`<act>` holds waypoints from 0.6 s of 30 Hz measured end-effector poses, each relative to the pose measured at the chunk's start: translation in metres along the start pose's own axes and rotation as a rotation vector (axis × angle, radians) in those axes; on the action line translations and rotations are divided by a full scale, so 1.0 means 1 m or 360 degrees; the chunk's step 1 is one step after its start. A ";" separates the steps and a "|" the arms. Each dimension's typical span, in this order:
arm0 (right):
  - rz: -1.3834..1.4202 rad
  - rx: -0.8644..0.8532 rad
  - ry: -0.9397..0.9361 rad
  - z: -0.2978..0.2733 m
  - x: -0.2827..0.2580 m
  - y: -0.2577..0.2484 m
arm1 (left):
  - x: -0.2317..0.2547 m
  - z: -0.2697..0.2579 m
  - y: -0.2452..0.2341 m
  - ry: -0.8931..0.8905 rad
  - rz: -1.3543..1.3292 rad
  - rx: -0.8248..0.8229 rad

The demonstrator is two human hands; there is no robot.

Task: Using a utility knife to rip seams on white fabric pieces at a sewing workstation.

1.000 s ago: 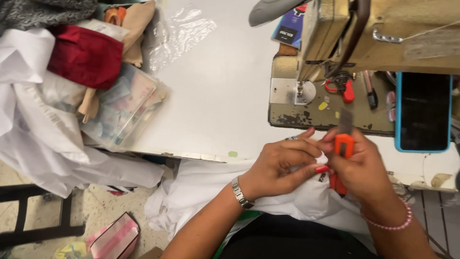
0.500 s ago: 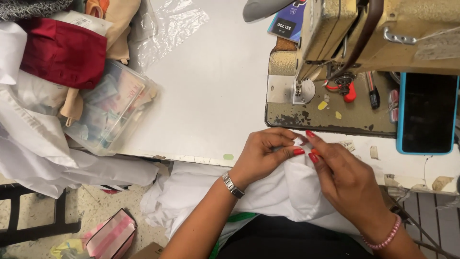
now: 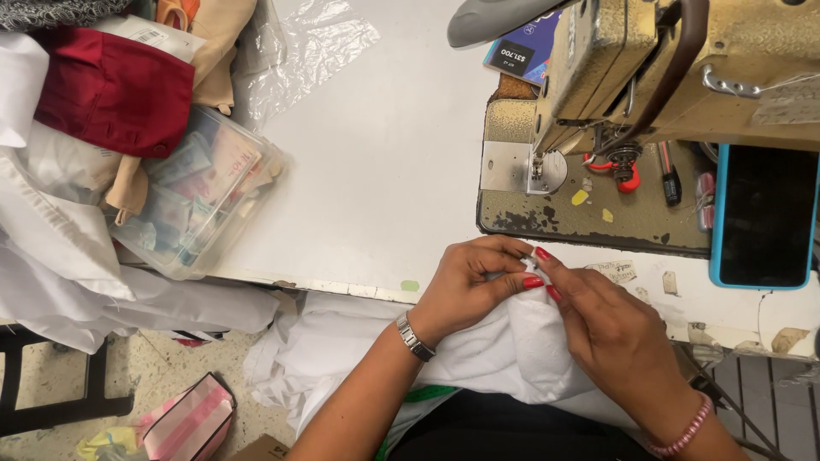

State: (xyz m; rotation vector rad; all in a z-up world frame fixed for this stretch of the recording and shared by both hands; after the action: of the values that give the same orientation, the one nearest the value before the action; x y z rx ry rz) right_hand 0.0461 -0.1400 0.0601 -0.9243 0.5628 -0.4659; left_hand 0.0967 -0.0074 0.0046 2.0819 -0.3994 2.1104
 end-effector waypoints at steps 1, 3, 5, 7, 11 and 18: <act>0.0005 -0.0026 -0.0007 -0.001 0.000 -0.001 | -0.008 0.001 -0.001 -0.0063 0.0022 0.0017; 0.0044 -0.0016 0.0050 -0.007 0.003 -0.004 | -0.009 0.001 0.000 -0.0093 0.0008 0.0016; 0.0088 -0.0006 0.0107 -0.008 0.005 -0.005 | -0.010 0.001 -0.001 -0.0128 -0.0005 0.0016; 0.0157 0.0084 0.0056 -0.005 0.000 -0.010 | -0.011 0.001 0.001 -0.0139 -0.0030 -0.0017; 0.0157 0.0077 0.0004 0.002 -0.002 -0.007 | -0.006 0.001 0.002 -0.0100 -0.0041 -0.0017; 0.0217 0.0032 0.0049 -0.006 0.004 -0.003 | -0.011 0.000 0.001 -0.0154 -0.0090 -0.0058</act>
State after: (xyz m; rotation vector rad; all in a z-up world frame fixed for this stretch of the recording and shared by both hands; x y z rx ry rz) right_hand 0.0450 -0.1478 0.0590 -0.8547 0.6434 -0.3627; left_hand 0.0965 -0.0079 -0.0064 2.1541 -0.3832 1.9620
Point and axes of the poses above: each hand's wrist, its own z-axis towards the middle knuckle, its own y-axis out of the palm, x = y × z, the point moved 10 cm from there along z, towards the middle knuckle, and after that the axes turned 15 degrees about -y, right-handed, at the moved point
